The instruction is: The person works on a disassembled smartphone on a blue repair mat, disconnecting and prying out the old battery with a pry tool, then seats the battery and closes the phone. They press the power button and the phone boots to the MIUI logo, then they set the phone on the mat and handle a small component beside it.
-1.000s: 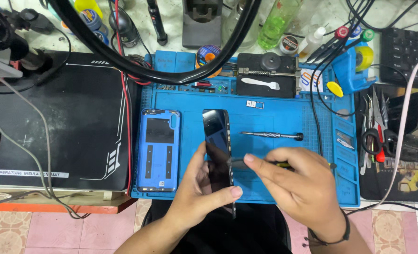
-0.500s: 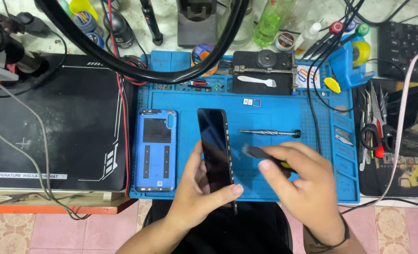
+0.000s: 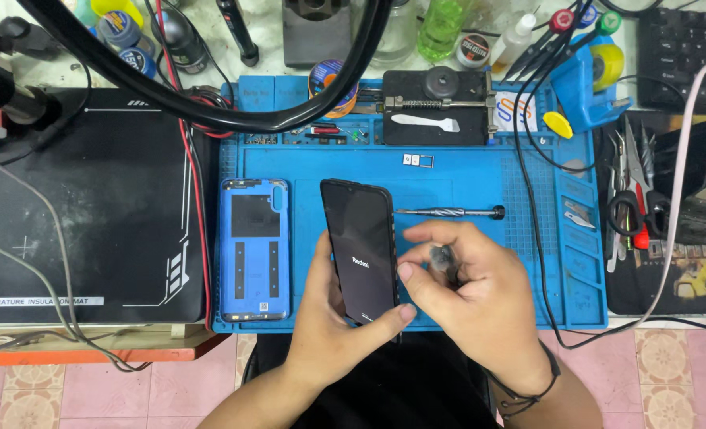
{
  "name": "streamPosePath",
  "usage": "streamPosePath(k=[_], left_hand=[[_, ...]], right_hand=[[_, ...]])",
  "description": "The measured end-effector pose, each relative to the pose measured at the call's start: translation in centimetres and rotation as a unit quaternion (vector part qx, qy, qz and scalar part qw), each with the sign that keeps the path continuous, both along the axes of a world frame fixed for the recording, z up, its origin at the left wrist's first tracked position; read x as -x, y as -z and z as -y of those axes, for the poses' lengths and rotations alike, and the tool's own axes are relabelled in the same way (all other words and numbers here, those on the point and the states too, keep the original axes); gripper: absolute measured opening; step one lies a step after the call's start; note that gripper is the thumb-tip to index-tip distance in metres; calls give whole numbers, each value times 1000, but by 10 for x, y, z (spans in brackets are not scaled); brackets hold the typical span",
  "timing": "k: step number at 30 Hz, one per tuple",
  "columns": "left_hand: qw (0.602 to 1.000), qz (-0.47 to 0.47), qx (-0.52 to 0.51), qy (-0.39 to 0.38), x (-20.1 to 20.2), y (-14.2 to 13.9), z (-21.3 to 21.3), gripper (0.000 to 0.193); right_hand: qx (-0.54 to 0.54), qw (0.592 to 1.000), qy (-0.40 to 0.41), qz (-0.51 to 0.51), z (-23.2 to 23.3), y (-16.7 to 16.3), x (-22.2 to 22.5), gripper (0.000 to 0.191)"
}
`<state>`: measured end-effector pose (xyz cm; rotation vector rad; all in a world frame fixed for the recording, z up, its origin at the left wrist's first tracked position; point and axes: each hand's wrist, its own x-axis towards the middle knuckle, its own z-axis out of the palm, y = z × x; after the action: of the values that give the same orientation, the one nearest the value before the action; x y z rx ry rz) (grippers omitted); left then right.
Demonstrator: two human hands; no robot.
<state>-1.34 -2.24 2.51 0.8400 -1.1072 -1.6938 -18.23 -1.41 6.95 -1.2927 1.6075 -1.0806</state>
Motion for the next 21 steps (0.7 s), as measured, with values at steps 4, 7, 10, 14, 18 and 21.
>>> streamPosePath(k=[4,7,10,14,18,21], left_hand=[[1000,22,4,-4,1,0,-1,96],[1000,23,5,3,0,0,-1,94],[999,42,21,4,-1,0,-2,97],[1000,22,5,15,-2,2,-2,100],[999,-4,0,38,-3,3,-2,97],[999,-12,-16,43,-2,3,-3,98]], right_hand=[[3,999,10,-42,-1,-3,-1,33],[28,997,1,-77,-2,-4,-1,31],[29,994,14,-104,-3,-5,-3,30],[31,994,13,-108,-5,-7,-3,28],[12,996,12,-90,-6,-8,0,30],[10,997,13,-80,-7,-7,1,31]])
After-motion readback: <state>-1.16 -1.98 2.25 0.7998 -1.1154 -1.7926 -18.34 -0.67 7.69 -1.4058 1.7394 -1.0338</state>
